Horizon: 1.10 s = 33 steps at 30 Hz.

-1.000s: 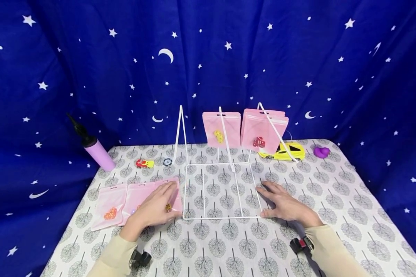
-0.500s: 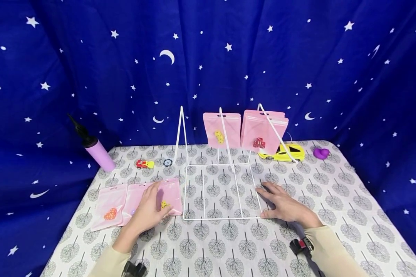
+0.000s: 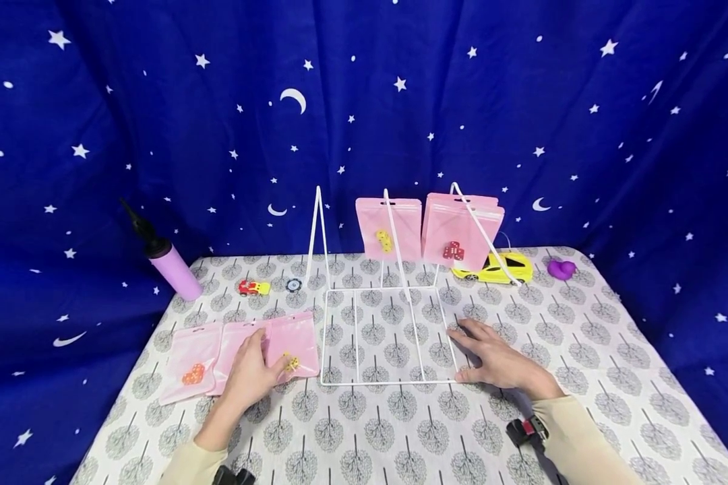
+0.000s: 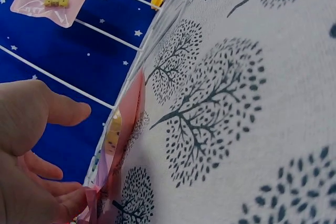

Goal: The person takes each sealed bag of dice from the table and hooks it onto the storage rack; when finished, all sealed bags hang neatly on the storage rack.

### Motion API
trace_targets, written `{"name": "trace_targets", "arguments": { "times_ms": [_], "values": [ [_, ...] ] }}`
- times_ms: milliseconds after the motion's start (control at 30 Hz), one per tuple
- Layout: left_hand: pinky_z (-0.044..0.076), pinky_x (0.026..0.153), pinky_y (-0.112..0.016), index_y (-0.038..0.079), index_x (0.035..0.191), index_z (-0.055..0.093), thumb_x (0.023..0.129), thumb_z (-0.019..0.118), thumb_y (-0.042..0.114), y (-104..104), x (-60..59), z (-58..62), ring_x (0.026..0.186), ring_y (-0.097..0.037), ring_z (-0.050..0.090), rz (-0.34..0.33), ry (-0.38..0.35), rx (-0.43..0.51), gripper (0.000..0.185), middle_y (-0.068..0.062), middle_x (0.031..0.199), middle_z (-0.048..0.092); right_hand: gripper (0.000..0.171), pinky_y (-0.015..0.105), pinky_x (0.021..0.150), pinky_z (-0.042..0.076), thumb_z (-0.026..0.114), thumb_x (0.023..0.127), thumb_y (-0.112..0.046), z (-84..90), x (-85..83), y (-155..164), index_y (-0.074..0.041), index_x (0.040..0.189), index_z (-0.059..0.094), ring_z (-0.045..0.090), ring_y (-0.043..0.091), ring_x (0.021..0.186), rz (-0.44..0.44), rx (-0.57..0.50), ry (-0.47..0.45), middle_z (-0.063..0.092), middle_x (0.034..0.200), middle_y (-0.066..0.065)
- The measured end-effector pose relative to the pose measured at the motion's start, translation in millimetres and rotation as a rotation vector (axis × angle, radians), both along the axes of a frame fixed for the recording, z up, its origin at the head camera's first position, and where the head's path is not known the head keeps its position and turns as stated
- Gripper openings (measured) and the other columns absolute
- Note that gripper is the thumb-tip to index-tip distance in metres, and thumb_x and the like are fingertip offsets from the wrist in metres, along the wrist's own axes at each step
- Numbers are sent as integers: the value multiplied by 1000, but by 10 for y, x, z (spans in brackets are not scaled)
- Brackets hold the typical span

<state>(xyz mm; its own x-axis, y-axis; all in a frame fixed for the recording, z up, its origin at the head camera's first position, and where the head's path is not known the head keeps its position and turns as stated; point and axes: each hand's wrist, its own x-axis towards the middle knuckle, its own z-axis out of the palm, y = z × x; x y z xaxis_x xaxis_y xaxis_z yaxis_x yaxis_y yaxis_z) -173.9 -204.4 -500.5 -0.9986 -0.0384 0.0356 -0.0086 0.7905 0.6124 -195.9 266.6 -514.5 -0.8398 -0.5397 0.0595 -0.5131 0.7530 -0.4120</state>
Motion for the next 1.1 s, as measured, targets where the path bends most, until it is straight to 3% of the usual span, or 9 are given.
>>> {"name": "trace_targets", "arguments": {
  "times_ms": [167, 433, 667, 933, 1100],
  "values": [
    [40, 105, -60, -17, 141, 32, 82, 77, 30, -24, -17, -1, 120, -50, 49, 24, -26, -22, 87, -36, 127, 51, 91, 74, 106, 25, 75, 76, -53, -5, 5, -4, -7, 147, 42, 24, 54, 138, -6, 6, -19, 24, 154, 30],
    [34, 107, -65, -20, 142, 25, 84, 72, 41, 1, -73, 11, 125, -59, 40, -1, -121, -118, 96, -46, 136, 37, 91, 74, 106, 26, 75, 75, -53, -24, 0, -10, -7, 147, 42, 24, 53, 138, -3, 11, -24, 24, 155, 29],
    [39, 103, -65, -22, 140, 25, 82, 75, 41, 70, -132, 38, 118, -60, 45, 5, -150, -196, 99, -49, 133, 34, 90, 73, 106, 26, 76, 75, -51, -16, -13, -9, -5, 146, 43, 26, 55, 137, 9, -2, 1, 27, 153, 31],
    [36, 107, -64, -19, 143, 24, 75, 78, 51, 108, -159, 16, 126, -58, 39, 26, -205, -187, 112, -48, 141, 25, 91, 74, 105, 25, 76, 75, -52, 0, -7, 4, -6, 146, 42, 25, 55, 138, -5, 1, -14, 25, 154, 31],
    [45, 100, -60, -19, 137, 36, 75, 79, 51, 141, -138, -51, 114, -49, 50, 10, -163, -186, 103, -41, 128, 41, 91, 74, 106, 24, 75, 76, -52, -9, -8, 5, -7, 147, 41, 23, 54, 139, -6, 7, -28, 24, 155, 30]
  ]
}}
